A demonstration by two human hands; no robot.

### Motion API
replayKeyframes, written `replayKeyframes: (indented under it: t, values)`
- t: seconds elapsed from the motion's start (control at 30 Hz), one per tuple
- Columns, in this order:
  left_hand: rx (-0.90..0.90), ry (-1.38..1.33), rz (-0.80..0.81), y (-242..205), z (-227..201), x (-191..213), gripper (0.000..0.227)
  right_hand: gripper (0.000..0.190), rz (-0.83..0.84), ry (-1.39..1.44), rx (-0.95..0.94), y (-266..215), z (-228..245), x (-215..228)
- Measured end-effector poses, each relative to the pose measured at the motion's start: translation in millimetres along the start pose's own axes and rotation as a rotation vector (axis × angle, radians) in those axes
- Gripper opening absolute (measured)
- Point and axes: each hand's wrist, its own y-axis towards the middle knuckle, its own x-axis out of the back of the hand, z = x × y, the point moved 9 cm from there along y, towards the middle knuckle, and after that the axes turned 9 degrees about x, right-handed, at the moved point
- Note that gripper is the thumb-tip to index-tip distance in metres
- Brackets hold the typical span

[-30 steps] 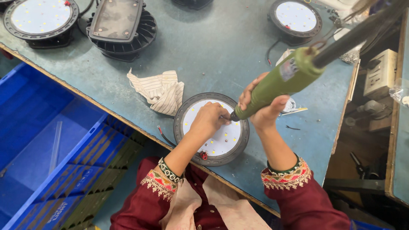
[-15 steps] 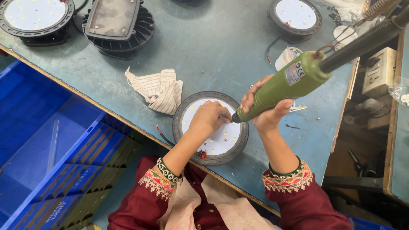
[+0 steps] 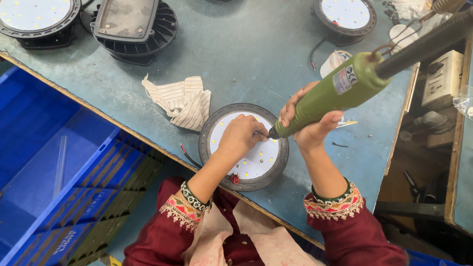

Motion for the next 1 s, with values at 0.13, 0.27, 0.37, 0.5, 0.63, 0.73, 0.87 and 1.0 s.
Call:
replayKeyframes:
  t: [0.13, 0.27, 0.37, 0.5, 0.63, 0.73, 0.87, 1.0]
  values:
    - [0.008, -0.012, -0.002, 0, 0, 1, 0.013, 0.092, 0.014, 0.007, -0.009, 0, -1, 0]
    - [-0.012, -0.019, -0.012, -2, -1, 2, 0.013, 0.092, 0.022, 0.03, -0.023, 2, -2, 1]
    - [-0.019, -0.027, -0.028, -2, -3, 4, 0.014, 0.093, 0.035, 0.012, -0.048, 3, -4, -2]
    - [-0.018, -0.033, -0.04, -4, -3, 5, 0.013, 0.093, 0.031, -0.02, -0.076, 7, -5, -7]
    - [0.016, -0.046, -0.027, -3, -3, 5, 0.012, 0.092, 0.012, -0.02, -0.078, 13, -2, -7]
    - [-0.027, -0.038, -0.055, -6, -5, 7, 0.015, 0.092, -0.001, -0.012, -0.085, 12, -2, -3]
    - [-0.04, -0.056, -0.051, -3, -6, 7, 0.015, 0.093, -0.009, -0.042, -0.068, 12, -3, 4]
    - [-0.052, -0.061, -0.033, -3, -4, 5, 0.014, 0.092, -0.029, 0.012, -0.054, 7, -5, 11]
